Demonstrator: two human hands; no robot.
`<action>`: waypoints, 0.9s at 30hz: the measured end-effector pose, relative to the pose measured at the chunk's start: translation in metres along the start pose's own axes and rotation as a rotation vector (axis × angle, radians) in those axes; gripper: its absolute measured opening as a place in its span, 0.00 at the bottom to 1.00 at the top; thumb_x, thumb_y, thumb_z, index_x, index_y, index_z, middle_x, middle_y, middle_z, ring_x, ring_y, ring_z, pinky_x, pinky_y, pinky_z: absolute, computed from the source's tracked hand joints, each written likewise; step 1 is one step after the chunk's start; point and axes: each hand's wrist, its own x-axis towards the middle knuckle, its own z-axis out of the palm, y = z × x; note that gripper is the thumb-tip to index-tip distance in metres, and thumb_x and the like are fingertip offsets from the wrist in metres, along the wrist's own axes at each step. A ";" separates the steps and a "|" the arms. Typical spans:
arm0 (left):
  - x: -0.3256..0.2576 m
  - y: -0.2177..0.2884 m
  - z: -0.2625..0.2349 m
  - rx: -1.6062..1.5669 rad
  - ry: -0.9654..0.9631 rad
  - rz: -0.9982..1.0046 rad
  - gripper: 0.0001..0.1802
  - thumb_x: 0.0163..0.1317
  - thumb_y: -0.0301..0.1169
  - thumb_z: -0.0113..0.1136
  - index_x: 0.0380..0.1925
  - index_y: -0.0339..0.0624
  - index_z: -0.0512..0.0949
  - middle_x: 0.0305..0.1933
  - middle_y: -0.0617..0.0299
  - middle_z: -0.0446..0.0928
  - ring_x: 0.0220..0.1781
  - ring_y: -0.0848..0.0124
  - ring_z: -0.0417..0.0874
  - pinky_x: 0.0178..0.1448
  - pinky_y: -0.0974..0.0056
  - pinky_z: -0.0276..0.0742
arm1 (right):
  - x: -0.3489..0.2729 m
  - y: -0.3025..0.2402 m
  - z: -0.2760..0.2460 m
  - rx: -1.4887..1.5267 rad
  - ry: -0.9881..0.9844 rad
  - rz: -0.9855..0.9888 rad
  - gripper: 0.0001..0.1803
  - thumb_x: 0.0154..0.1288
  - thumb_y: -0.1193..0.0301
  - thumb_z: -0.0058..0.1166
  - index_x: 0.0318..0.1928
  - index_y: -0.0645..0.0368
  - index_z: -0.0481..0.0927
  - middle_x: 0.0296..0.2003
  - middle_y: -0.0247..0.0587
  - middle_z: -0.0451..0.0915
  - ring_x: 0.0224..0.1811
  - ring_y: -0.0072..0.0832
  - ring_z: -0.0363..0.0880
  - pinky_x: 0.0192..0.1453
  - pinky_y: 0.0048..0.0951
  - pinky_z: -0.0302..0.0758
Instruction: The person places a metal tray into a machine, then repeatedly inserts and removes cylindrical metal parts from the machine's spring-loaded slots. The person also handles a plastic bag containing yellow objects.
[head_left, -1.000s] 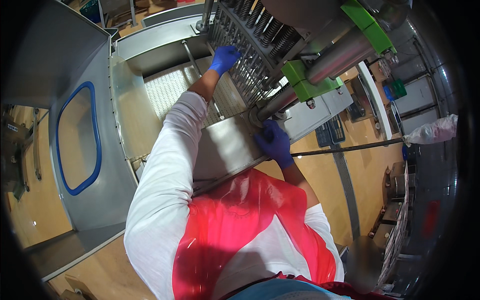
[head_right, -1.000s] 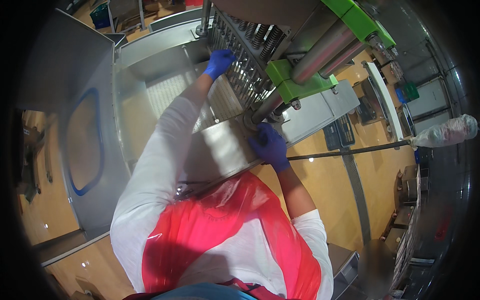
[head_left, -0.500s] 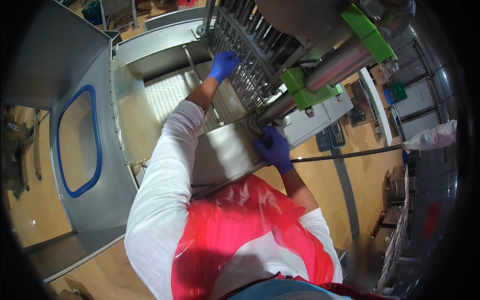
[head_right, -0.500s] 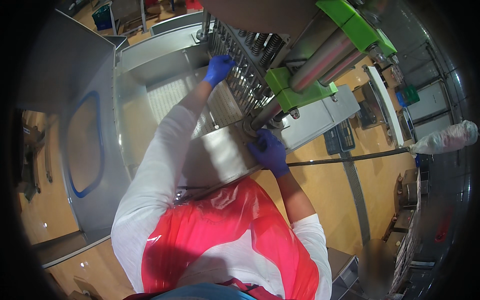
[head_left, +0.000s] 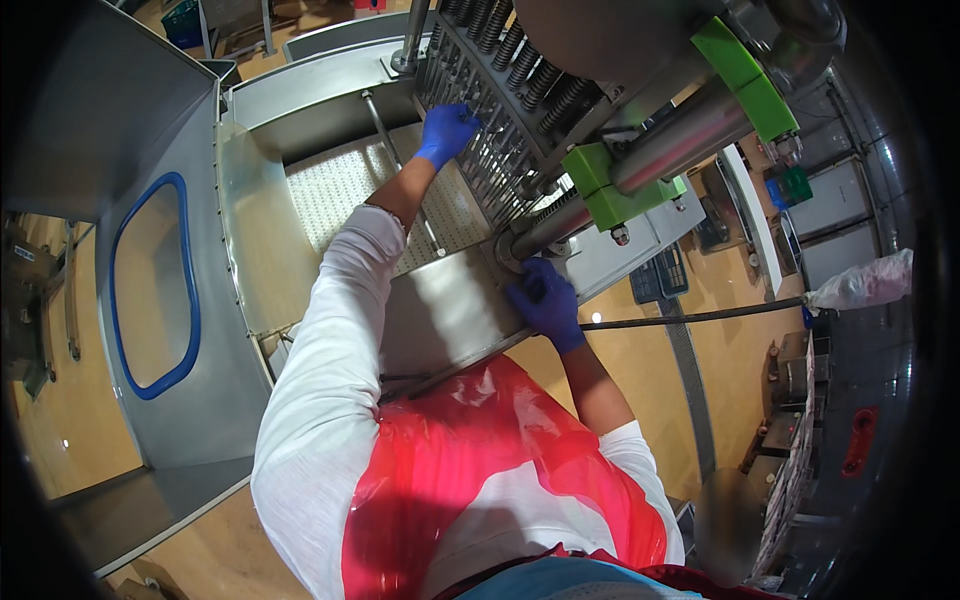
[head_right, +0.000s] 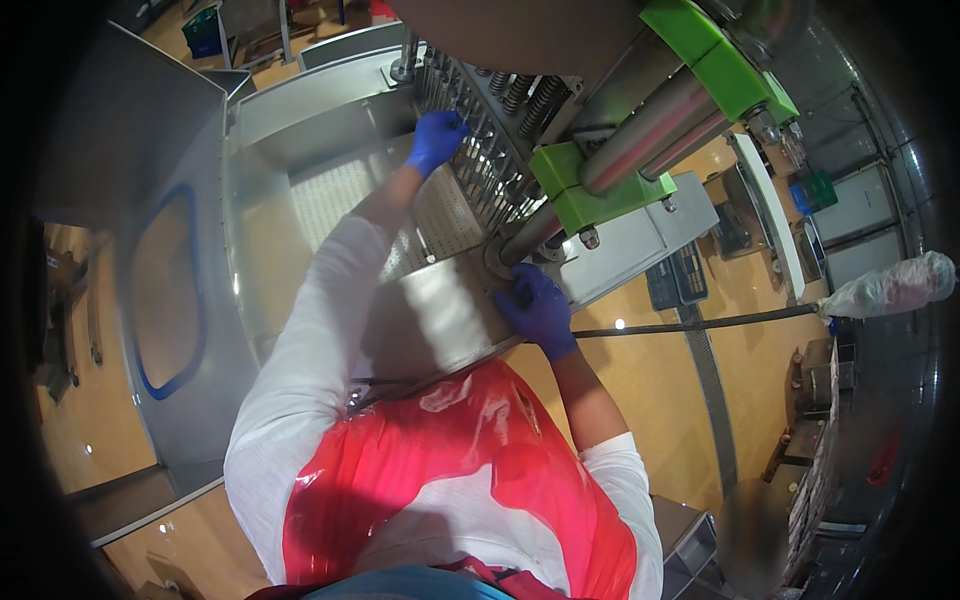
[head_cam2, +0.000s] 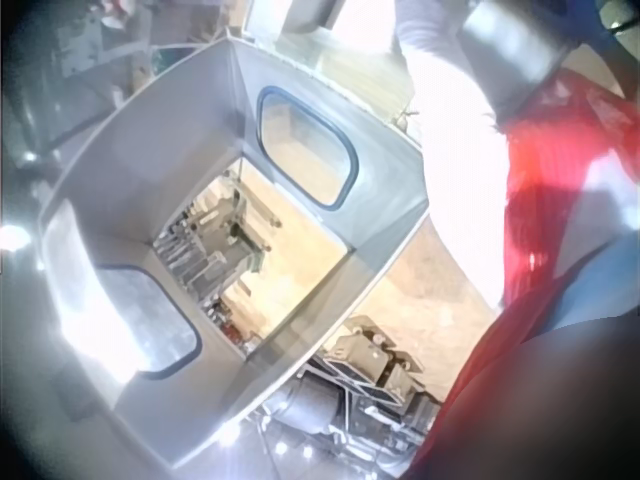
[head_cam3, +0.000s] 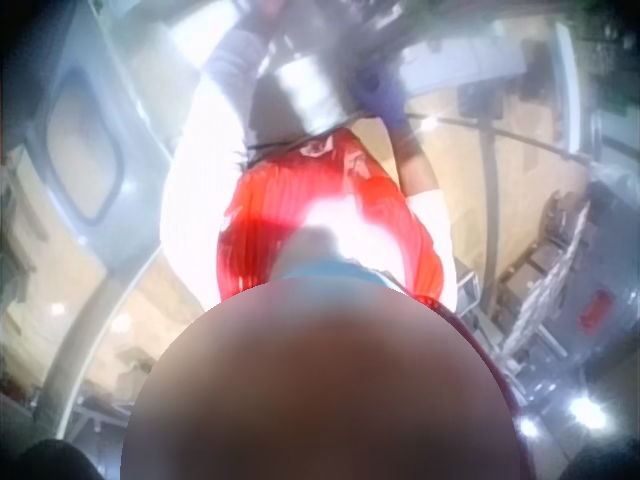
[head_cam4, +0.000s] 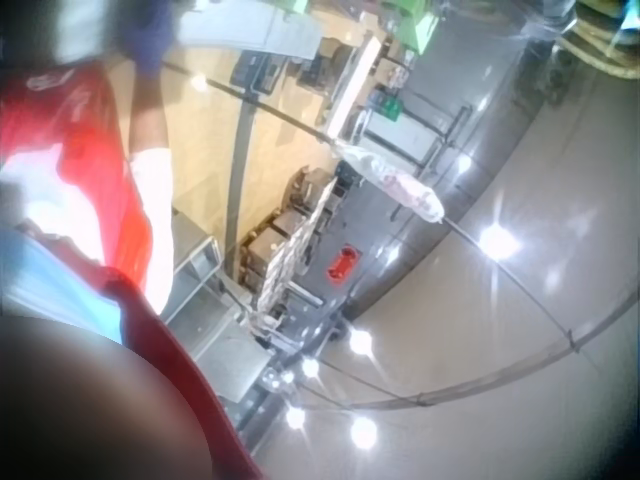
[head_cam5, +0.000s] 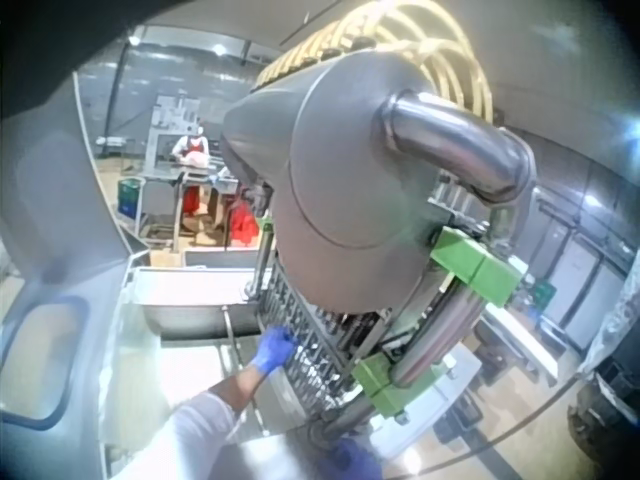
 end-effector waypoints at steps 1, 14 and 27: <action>0.001 -0.002 0.000 0.008 0.006 0.004 0.17 0.55 0.42 0.67 0.31 0.37 0.82 0.30 0.46 0.81 0.32 0.53 0.81 0.42 0.55 0.76 | 0.000 0.000 0.000 0.001 -0.004 -0.004 0.26 0.53 0.56 0.71 0.49 0.54 0.79 0.30 0.36 0.79 0.31 0.32 0.80 0.38 0.34 0.78; -0.014 0.010 0.010 -0.168 0.133 -0.113 0.16 0.51 0.39 0.68 0.35 0.41 0.85 0.36 0.43 0.83 0.41 0.50 0.86 0.49 0.54 0.81 | -0.002 0.003 0.002 -0.053 -0.003 -0.038 0.26 0.52 0.60 0.72 0.49 0.53 0.77 0.27 0.34 0.79 0.28 0.30 0.80 0.34 0.32 0.78; -0.011 -0.008 -0.007 -0.201 -0.025 -0.035 0.17 0.59 0.44 0.65 0.37 0.42 0.83 0.37 0.45 0.82 0.40 0.47 0.83 0.46 0.53 0.78 | 0.000 -0.002 0.004 -0.078 -0.019 -0.048 0.25 0.51 0.60 0.72 0.48 0.53 0.78 0.28 0.35 0.78 0.28 0.33 0.79 0.35 0.35 0.77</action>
